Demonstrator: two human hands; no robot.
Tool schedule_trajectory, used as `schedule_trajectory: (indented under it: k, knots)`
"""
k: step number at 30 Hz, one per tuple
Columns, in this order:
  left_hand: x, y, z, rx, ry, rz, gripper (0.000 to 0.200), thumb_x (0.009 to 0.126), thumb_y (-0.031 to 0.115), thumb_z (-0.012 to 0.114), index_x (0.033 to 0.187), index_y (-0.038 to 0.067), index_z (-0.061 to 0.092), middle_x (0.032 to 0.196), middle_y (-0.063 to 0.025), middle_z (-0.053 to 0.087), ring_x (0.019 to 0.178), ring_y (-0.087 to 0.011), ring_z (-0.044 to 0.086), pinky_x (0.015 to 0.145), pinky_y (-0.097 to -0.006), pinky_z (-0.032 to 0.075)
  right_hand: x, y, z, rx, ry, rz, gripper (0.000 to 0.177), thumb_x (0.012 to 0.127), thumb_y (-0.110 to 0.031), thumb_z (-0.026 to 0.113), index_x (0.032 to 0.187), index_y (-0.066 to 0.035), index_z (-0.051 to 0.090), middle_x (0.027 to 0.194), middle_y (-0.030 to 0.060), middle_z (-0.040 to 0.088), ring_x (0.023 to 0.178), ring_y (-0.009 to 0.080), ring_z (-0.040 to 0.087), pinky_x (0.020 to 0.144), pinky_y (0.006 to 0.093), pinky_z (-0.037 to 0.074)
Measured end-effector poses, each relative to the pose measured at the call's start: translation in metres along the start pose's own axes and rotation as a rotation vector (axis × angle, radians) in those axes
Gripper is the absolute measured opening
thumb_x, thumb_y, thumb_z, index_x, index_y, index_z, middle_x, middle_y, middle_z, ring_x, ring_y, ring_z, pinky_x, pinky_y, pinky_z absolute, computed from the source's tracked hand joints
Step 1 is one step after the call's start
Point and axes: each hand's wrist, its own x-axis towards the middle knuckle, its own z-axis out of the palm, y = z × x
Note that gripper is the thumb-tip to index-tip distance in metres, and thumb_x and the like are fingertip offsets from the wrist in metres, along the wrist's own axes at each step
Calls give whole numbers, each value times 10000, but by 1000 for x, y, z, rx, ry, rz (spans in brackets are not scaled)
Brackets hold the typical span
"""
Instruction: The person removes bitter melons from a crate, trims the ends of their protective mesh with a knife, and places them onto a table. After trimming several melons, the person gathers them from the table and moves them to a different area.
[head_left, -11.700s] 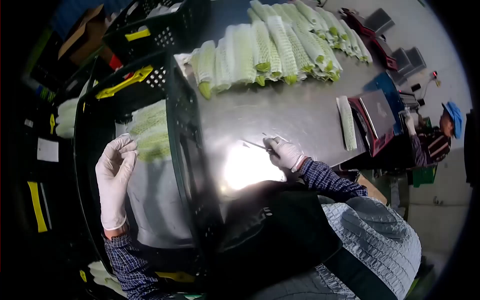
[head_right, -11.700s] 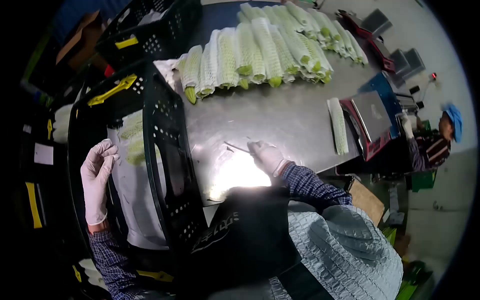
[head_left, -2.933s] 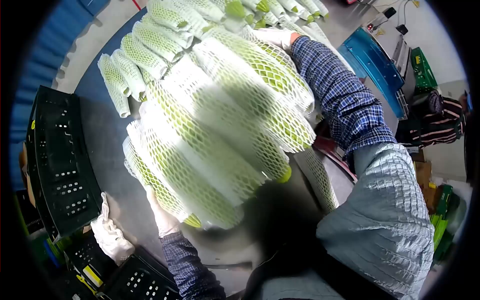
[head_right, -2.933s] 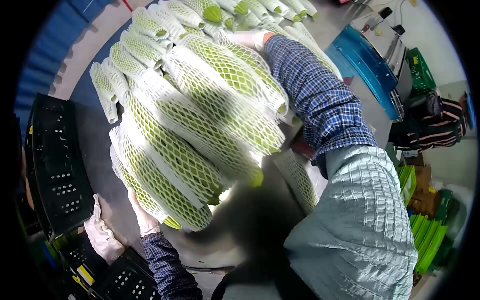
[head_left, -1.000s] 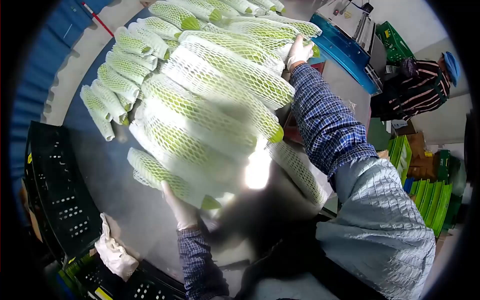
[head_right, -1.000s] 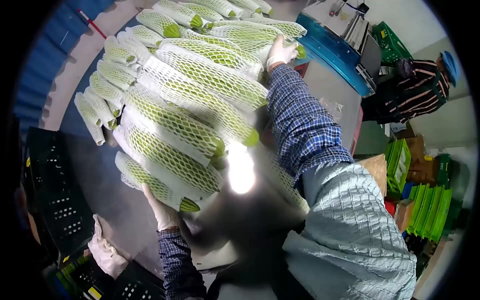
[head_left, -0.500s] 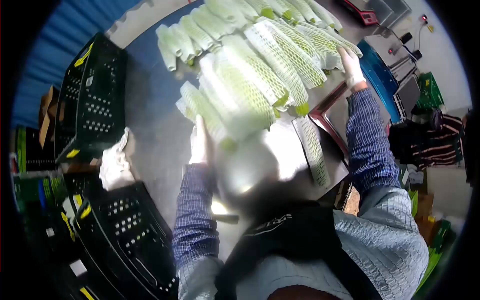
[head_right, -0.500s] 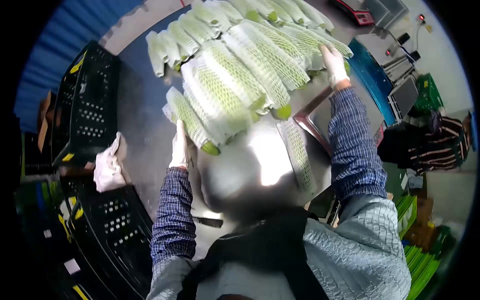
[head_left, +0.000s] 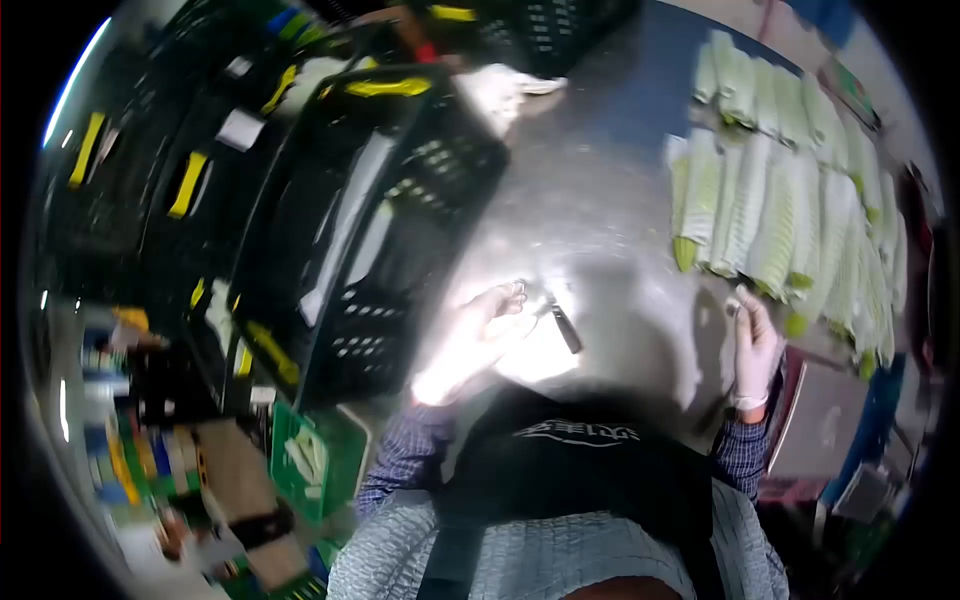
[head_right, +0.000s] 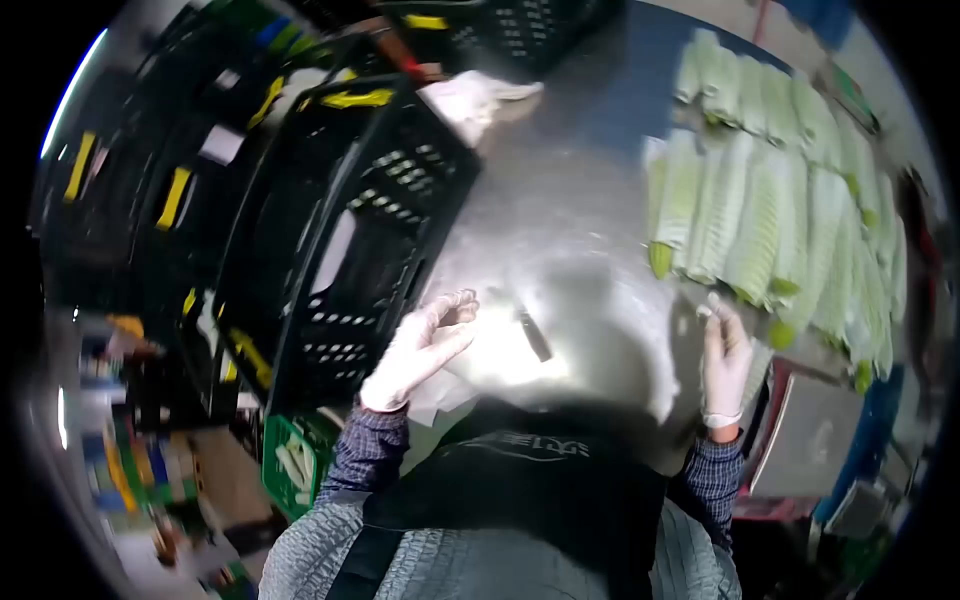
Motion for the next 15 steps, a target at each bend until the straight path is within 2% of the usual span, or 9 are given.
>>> schedule_trajectory:
  k: [1,3,5,6,7,10,11,13,15]
  knots:
    - [-35,-13,-41,113,56,80,522,878,158,705,1341,-22,543,1242,-140,630,1169,-207,596,998,-338,473,-10,-5,31,-15,-97,9,308,988,-84,548,1273,14,611,1121,88,694,985,149,631,910,259,468]
    - [-93,32,-109,240,182,143,559,861,219,724,1330,-28,547,1234,-143,637,1157,-212,602,1012,-360,464,-37,-42,92,-365,-386,-232,359,918,-78,619,1274,-32,620,1158,135,687,1003,221,650,920,290,476]
    - [-147,28,-187,270,292,151,607,852,283,747,1332,-30,547,1217,-144,648,1141,-217,609,1018,-368,458,-68,-80,157,-477,-502,-571,367,854,-111,664,1214,-66,612,1097,165,673,982,345,649,849,389,524]
    - [-135,82,-151,389,296,113,606,860,291,747,1334,-30,547,1206,-143,653,1126,-221,616,1012,-365,462,-49,-54,113,-398,-538,-589,410,840,-143,671,1235,-65,591,1083,164,676,968,348,651,823,420,524]
    - [-137,89,-164,478,308,107,605,868,300,746,1335,-29,547,1194,-142,657,1111,-225,624,1006,-362,465,-49,-47,119,-399,-552,-564,417,840,-138,666,1244,-66,588,1075,163,675,953,348,651,814,420,524]
    - [-132,63,-222,570,433,39,591,899,308,723,1337,-43,534,1180,-163,654,1073,-237,638,969,-353,491,-58,-53,144,-533,-602,-482,460,852,-150,650,1294,-61,562,1025,163,670,872,357,647,771,444,520]
    - [-124,45,-244,594,408,73,611,900,329,721,1335,-54,527,1143,-169,663,1068,-243,642,964,-345,496,-59,-58,152,-632,-622,-454,490,862,-173,643,1327,-54,542,991,165,666,820,365,642,746,467,516]
    - [-94,11,-282,609,292,91,586,903,319,717,1319,-53,538,1097,-160,675,1042,-238,648,944,-332,506,-65,-38,168,-807,-545,-431,535,857,-237,653,1341,-47,528,989,184,665,843,365,648,761,463,521]
    - [-40,-30,-310,661,88,32,563,907,309,710,1295,-64,545,1065,-166,687,989,-233,655,919,-322,514,-68,-32,190,-765,-513,-348,623,837,-316,679,1376,-61,500,1057,195,651,936,368,650,808,444,534]
